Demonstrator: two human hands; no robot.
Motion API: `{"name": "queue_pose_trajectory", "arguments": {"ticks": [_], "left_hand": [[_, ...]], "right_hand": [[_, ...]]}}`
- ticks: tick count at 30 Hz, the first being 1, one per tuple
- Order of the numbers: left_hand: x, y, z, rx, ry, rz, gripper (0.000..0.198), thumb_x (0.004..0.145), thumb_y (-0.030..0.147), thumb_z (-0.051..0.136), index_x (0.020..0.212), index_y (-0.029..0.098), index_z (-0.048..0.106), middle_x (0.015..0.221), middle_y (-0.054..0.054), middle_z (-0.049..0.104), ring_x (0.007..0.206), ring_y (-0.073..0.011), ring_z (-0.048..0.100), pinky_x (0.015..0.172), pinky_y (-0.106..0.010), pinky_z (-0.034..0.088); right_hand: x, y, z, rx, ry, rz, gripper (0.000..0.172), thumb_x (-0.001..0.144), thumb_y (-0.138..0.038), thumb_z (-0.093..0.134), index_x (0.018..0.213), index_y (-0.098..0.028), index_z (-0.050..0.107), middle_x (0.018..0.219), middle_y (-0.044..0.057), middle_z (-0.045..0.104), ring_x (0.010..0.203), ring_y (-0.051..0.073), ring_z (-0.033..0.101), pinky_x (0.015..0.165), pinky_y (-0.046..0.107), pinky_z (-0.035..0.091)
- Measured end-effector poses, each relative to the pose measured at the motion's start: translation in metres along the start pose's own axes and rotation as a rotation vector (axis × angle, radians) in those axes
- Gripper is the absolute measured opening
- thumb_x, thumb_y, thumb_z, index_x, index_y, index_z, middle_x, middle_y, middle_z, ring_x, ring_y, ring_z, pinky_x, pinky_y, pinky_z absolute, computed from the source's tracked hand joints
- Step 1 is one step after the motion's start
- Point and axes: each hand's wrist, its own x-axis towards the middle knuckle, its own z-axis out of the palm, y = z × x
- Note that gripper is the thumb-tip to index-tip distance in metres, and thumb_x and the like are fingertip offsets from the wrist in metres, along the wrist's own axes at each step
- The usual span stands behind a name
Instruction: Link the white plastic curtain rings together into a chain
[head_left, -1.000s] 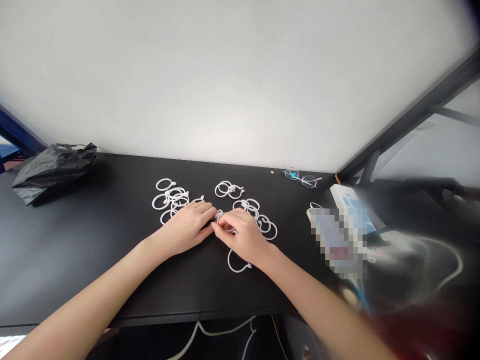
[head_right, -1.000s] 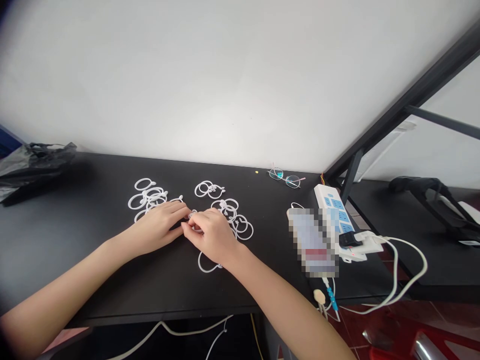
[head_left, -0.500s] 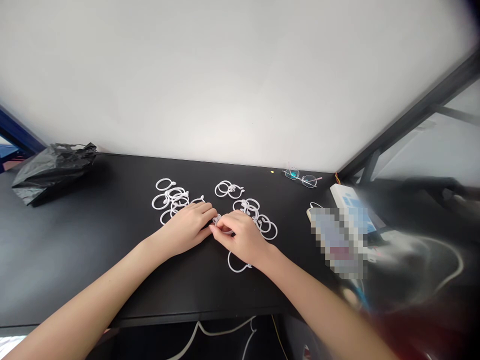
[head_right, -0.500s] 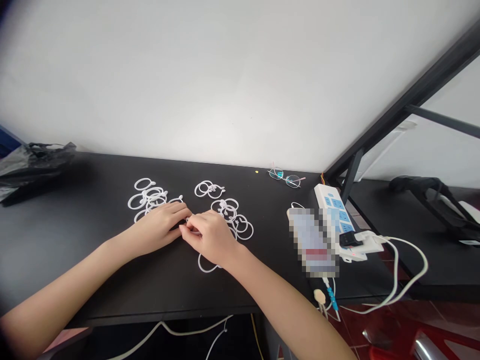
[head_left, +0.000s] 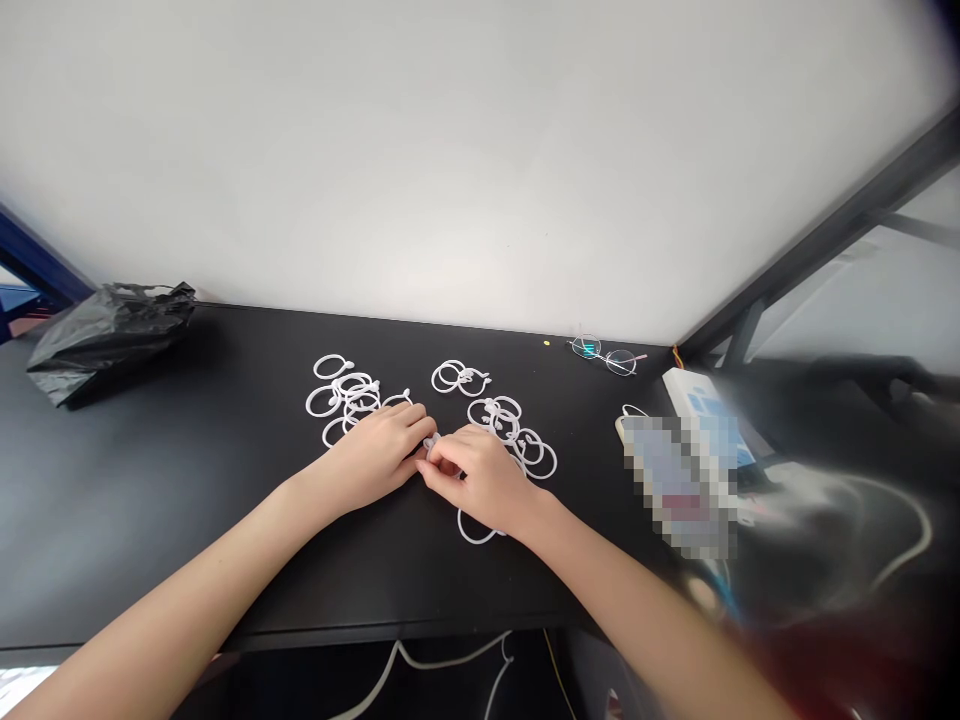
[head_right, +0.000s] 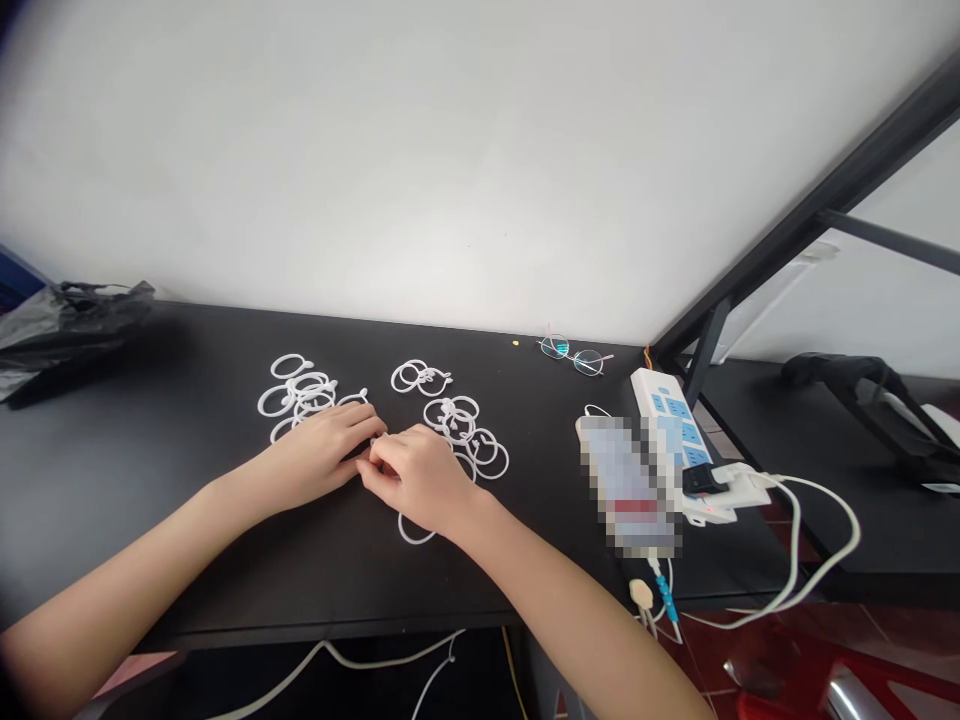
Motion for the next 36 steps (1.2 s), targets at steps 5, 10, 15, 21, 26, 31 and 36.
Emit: {"name": "queue_pose_trajectory", "arguments": {"ticks": [5,10,15,21,26,31,36], "left_hand": [[0.0,0.0003,0.0002,0.013,-0.004,0.0,0.018,0.082,0.008,0.041,0.087,0.017,0.056,0.086,-0.005,0.055,0.077,-0.0198,0.053,0.068,-0.033,0.043],[0.0003,-0.0003,-0.0001,0.022,-0.006,0.006,0.019,0.082,0.007,0.041,0.087,0.017,0.056,0.085,-0.005,0.055,0.077,-0.0198,0.052,0.068,-0.033,0.042],[-0.0006,0.0,0.0002,0.026,-0.007,0.008,0.018,0.082,0.007,0.041,0.086,0.017,0.056,0.084,-0.004,0.055,0.076,-0.0196,0.051,0.068,-0.033,0.042],[-0.0009,-0.0005,0.001,0.027,-0.006,0.003,0.017,0.083,0.009,0.042,0.087,0.017,0.056,0.084,-0.005,0.057,0.077,-0.0199,0.052,0.069,-0.033,0.043],[-0.0006,-0.0003,0.0015,0.038,-0.005,0.0,0.016,0.086,0.011,0.041,0.089,0.017,0.056,0.084,-0.005,0.058,0.076,-0.0201,0.053,0.07,-0.035,0.044],[-0.0008,0.0008,0.0005,0.053,-0.005,0.007,0.017,0.086,0.01,0.041,0.089,0.017,0.056,0.084,-0.005,0.059,0.076,-0.0204,0.053,0.069,-0.034,0.043],[-0.0003,0.0009,0.0004,0.054,0.001,0.015,0.017,0.086,0.01,0.041,0.09,0.017,0.055,0.084,-0.005,0.059,0.077,-0.0207,0.054,0.068,-0.033,0.043]], "right_hand": [[-0.0008,0.0011,0.0012,-0.03,-0.022,-0.011,0.031,0.088,-0.017,0.056,0.06,-0.019,0.043,0.054,-0.004,0.054,0.054,0.01,0.049,0.067,0.024,0.041],[-0.0013,0.002,0.0017,-0.033,-0.023,-0.017,0.029,0.088,-0.017,0.056,0.061,-0.019,0.046,0.055,-0.004,0.055,0.054,0.011,0.048,0.066,0.024,0.041],[-0.0016,0.0024,0.0018,-0.034,-0.02,-0.021,0.028,0.088,-0.017,0.056,0.061,-0.019,0.047,0.056,-0.004,0.056,0.055,0.011,0.048,0.065,0.024,0.04],[-0.0024,0.0025,0.0027,-0.038,-0.052,-0.007,0.027,0.088,-0.017,0.057,0.062,-0.019,0.048,0.056,-0.004,0.056,0.055,0.011,0.048,0.066,0.024,0.04],[-0.0025,0.0019,0.0025,-0.051,-0.074,-0.002,0.026,0.088,-0.017,0.058,0.063,-0.019,0.049,0.056,-0.003,0.055,0.056,0.011,0.049,0.066,0.024,0.04],[-0.002,0.001,0.0015,-0.055,-0.084,-0.002,0.026,0.088,-0.017,0.058,0.063,-0.019,0.048,0.057,-0.004,0.055,0.057,0.011,0.049,0.067,0.023,0.041],[-0.002,0.0006,0.001,-0.048,-0.089,0.001,0.027,0.088,-0.017,0.058,0.063,-0.019,0.048,0.057,-0.004,0.056,0.057,0.011,0.049,0.068,0.024,0.041]]}}
